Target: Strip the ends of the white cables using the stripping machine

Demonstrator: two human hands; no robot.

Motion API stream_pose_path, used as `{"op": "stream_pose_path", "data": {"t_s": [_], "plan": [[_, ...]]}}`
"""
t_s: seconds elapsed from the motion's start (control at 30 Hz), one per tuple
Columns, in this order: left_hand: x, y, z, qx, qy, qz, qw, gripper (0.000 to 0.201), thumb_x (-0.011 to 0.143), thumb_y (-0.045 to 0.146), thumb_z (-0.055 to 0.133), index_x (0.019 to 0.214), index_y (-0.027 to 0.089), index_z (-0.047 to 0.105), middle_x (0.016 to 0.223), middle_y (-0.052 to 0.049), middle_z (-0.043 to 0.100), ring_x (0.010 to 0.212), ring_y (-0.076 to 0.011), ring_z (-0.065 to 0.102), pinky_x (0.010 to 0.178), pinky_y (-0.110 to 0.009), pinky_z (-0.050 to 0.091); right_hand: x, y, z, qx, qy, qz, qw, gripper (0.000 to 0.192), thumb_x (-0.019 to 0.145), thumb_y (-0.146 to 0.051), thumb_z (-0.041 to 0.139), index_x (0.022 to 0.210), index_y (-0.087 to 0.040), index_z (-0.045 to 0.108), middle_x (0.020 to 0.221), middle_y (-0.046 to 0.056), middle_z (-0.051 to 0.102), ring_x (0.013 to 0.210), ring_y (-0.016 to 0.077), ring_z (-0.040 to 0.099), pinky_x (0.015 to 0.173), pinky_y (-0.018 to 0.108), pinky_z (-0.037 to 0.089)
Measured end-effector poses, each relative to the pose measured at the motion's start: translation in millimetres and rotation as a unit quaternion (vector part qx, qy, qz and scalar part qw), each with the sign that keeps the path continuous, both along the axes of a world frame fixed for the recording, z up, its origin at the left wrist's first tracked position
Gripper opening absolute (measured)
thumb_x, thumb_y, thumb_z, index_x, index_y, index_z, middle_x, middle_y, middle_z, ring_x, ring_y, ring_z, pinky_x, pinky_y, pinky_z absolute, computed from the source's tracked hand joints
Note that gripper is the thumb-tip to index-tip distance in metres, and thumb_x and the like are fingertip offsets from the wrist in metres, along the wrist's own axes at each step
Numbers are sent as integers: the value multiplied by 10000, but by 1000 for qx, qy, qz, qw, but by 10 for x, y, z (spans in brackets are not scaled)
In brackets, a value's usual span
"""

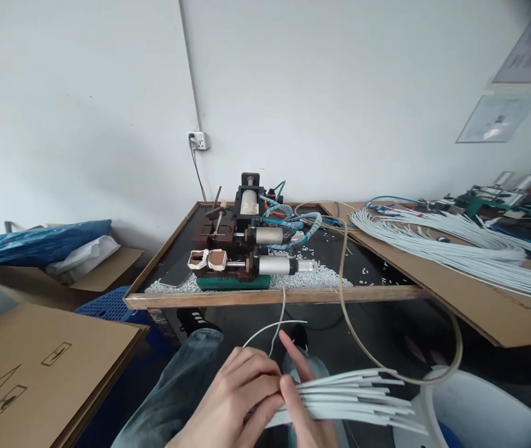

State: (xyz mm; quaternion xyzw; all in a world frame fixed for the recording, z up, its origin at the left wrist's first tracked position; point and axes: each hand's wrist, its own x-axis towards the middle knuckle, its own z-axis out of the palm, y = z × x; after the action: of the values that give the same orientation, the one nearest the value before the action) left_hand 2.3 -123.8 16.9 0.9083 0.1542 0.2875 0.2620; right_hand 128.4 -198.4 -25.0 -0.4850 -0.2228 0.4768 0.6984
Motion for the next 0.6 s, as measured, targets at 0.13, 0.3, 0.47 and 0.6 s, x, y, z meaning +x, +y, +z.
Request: {"op": "stream_pose_path", "data": {"t_s": [0.13,0.3,0.47,0.6], "plan": [[-11,1,0,-17,34,-9,999,171,1011,212,523,987,228,691,971,-67,689,898,-216,613,805,-336,485,59,-73,34,-46,8,60,997,599,770,-611,713,1290,-321,653,1100,7,777,829,181,684,745,258,533],[-15,-40,-121,-93,-21,31,995,175,1018,177,482,988,216,650,991,-64,657,903,-201,605,799,-306,488,75,-116,30,-104,-31,80,991,657,714,-695,709,1255,-324,676,1328,44,684,1088,276,653,840,348,530],[-97,78,-276,-233,-160,156,946,175,1031,287,464,949,209,597,768,1,630,684,-142,612,650,-236,496,62,-102,51,-91,13,80,993,622,696,-679,740,1096,-203,732,1000,126,816,970,326,740,876,457,516],[-201,386,-328,-278,-293,269,874,193,975,363,578,891,190,582,640,40,623,530,-106,570,559,-211,471,136,-117,171,-88,45,44,994,545,651,-652,792,948,-196,763,896,120,829,906,318,768,841,433,534]]}}
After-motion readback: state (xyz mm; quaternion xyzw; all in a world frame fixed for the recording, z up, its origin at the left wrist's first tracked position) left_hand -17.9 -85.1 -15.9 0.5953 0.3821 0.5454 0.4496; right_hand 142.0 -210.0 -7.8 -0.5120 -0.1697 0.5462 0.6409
